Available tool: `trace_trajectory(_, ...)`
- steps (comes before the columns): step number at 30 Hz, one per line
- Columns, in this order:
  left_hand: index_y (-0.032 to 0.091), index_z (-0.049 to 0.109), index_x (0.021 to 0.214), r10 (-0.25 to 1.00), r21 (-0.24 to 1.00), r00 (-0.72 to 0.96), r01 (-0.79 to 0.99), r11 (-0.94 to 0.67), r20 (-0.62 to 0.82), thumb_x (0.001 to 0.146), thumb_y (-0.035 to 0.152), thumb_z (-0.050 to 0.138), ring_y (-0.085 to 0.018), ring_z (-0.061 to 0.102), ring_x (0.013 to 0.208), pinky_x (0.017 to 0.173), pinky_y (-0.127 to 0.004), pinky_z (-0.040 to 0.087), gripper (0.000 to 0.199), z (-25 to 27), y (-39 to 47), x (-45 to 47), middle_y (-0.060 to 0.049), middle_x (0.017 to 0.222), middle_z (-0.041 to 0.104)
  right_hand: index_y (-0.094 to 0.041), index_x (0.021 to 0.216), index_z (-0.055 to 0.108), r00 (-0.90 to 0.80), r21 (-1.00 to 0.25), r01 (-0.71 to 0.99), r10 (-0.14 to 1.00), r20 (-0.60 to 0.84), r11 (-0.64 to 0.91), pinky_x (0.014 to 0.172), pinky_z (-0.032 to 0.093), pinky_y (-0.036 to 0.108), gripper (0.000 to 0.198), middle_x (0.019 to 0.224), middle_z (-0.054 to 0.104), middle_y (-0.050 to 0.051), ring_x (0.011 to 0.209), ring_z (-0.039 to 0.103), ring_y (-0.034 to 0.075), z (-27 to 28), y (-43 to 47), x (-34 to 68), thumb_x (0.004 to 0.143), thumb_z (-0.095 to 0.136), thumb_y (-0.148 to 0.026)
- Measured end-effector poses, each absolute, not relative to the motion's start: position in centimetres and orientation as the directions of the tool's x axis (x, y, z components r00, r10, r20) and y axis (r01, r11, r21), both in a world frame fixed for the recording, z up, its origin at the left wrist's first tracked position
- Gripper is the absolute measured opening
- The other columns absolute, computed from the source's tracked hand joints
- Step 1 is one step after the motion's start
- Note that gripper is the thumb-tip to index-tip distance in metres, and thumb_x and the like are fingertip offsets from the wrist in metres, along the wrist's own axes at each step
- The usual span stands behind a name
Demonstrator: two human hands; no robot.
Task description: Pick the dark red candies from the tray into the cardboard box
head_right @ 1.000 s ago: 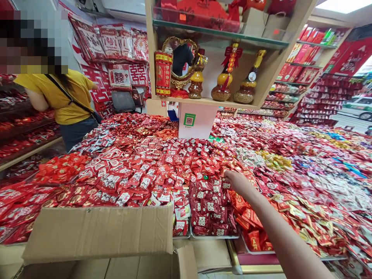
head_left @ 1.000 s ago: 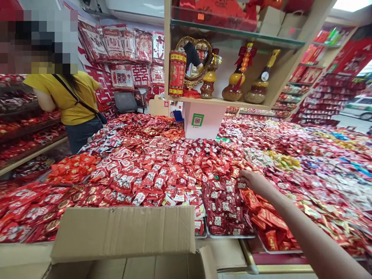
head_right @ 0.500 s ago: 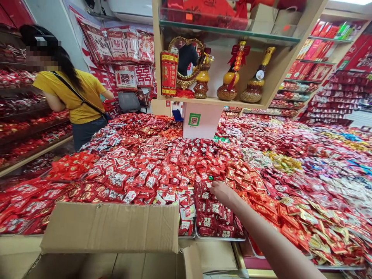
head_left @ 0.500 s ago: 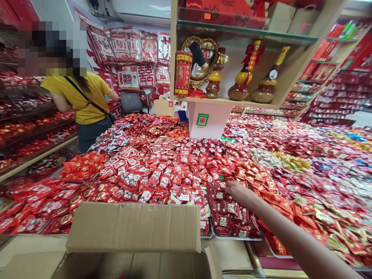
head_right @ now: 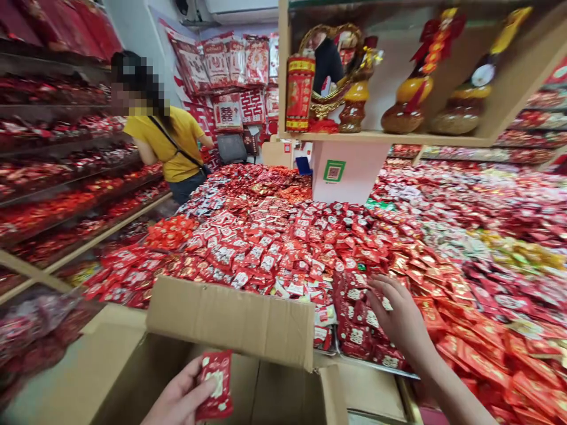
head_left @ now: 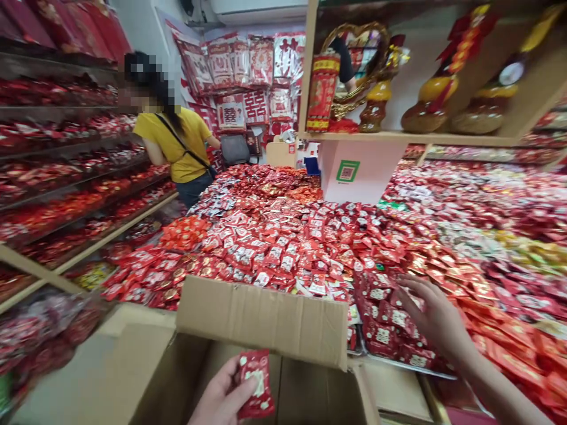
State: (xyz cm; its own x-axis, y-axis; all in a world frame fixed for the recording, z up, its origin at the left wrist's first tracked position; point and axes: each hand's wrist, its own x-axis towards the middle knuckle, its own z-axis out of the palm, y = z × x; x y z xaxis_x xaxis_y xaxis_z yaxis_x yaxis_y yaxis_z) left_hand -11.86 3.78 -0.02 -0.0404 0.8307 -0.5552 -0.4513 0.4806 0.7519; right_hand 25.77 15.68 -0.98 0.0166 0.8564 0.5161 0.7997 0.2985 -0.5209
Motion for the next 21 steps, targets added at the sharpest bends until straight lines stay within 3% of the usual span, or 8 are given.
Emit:
trace_trajectory(1,0.018,0.065,0.091,0.855,0.764,-0.026,-0.465,0.448,-0.518,0.053,0.027,0.081,-0.019,0.064,0.071,0.066,-0.032,0.053,0.042,0.6,3.9,-11.3,-0.003,0.078,0.071,-0.022,0.085,0.063,0.030,-0.615,0.726,0.879,0.475,0.307,0.083,0.045,0.042,0.021,0.093,0.065,0.010,0.090,0.059,0.026,-0.5,14.3,23.9,0.073,0.055,-0.038)
trace_trajectory(3,0.018,0.065,0.091,0.893,0.791,-0.026,-0.477,0.384,-0.450,0.057,0.025,0.079,-0.015,0.061,0.068,0.065,-0.029,0.053,0.037,1.4,4.4,-10.6,-0.002,0.078,0.071,-0.024,0.087,0.064,-0.041,-0.817,0.525,0.966,0.255,0.238,0.077,0.048,0.038,0.021,0.089,0.066,0.008,0.083,0.061,0.025,0.3,11.3,19.5,0.072,0.060,-0.037)
trace_trajectory(6,0.019,0.065,0.090,0.930,0.846,-0.012,-0.419,0.329,-0.368,0.061,0.025,0.077,-0.014,0.060,0.070,0.066,-0.026,0.052,0.032,2.1,5.0,-9.9,-0.002,0.080,0.071,-0.025,0.097,0.061,-0.244,-0.989,0.150,0.969,-0.033,0.004,0.070,0.050,0.034,0.026,0.092,0.066,0.009,0.085,0.061,0.024,0.5,7.4,13.0,0.074,0.060,-0.038)
trace_trajectory(8,0.019,0.066,0.090,0.951,0.893,0.039,-0.332,0.302,-0.307,0.061,0.024,0.076,-0.016,0.061,0.074,0.068,-0.026,0.051,0.030,2.4,5.2,-9.5,-0.003,0.081,0.072,-0.026,0.110,0.053,-0.322,-0.996,-0.046,0.945,-0.057,-0.076,0.069,0.051,0.033,0.039,0.096,0.064,0.008,0.083,0.061,0.021,0.3,6.4,9.8,0.074,0.061,-0.037)
trace_trajectory(10,0.019,0.068,0.090,0.961,0.933,0.116,-0.235,0.272,-0.251,0.063,0.023,0.075,-0.019,0.062,0.081,0.074,-0.027,0.050,0.029,2.5,5.2,-9.1,-0.004,0.084,0.072,-0.025,0.113,0.049,-0.362,-0.986,-0.135,0.931,-0.041,-0.096,0.070,0.050,0.032,0.044,0.094,0.062,0.006,0.081,0.059,0.019,0.3,6.5,7.8,0.073,0.064,-0.036)
trace_trajectory(14,0.023,0.065,0.099,0.980,0.943,0.094,-0.271,0.193,-0.174,0.065,0.027,0.072,-0.021,0.062,0.089,0.081,-0.031,0.048,0.035,1.9,4.9,-8.5,-0.005,0.092,0.071,-0.018,0.078,0.056,-0.297,-0.977,-0.175,0.952,-0.068,-0.124,0.058,0.045,0.025,0.023,0.068,0.056,-0.001,0.062,0.052,0.013,0.7,7.5,6.3,0.073,0.064,-0.040)
trace_trajectory(17,0.022,0.066,0.090,0.978,0.899,-0.030,-0.400,0.176,-0.205,0.064,0.031,0.074,-0.017,0.062,0.078,0.072,-0.028,0.050,0.029,1.3,4.9,-8.5,-0.003,0.085,0.071,-0.018,0.069,0.053,-0.221,-0.953,-0.251,0.969,-0.115,-0.170,0.052,0.042,0.023,0.028,0.062,0.052,-0.003,0.054,0.047,0.010,0.8,7.8,6.0,0.072,0.063,-0.043)
trace_trajectory(21,0.017,0.068,0.072,0.967,0.927,-0.057,-0.302,0.222,-0.250,0.060,0.031,0.076,-0.013,0.059,0.064,0.061,-0.022,0.048,0.021,1.1,5.1,-8.9,-0.001,0.069,0.069,-0.019,0.079,0.057,-0.277,-0.928,-0.302,0.951,-0.135,-0.219,0.058,0.044,0.024,0.026,0.071,0.057,-0.001,0.063,0.052,0.012,0.3,7.8,6.2,0.070,0.066,-0.041)
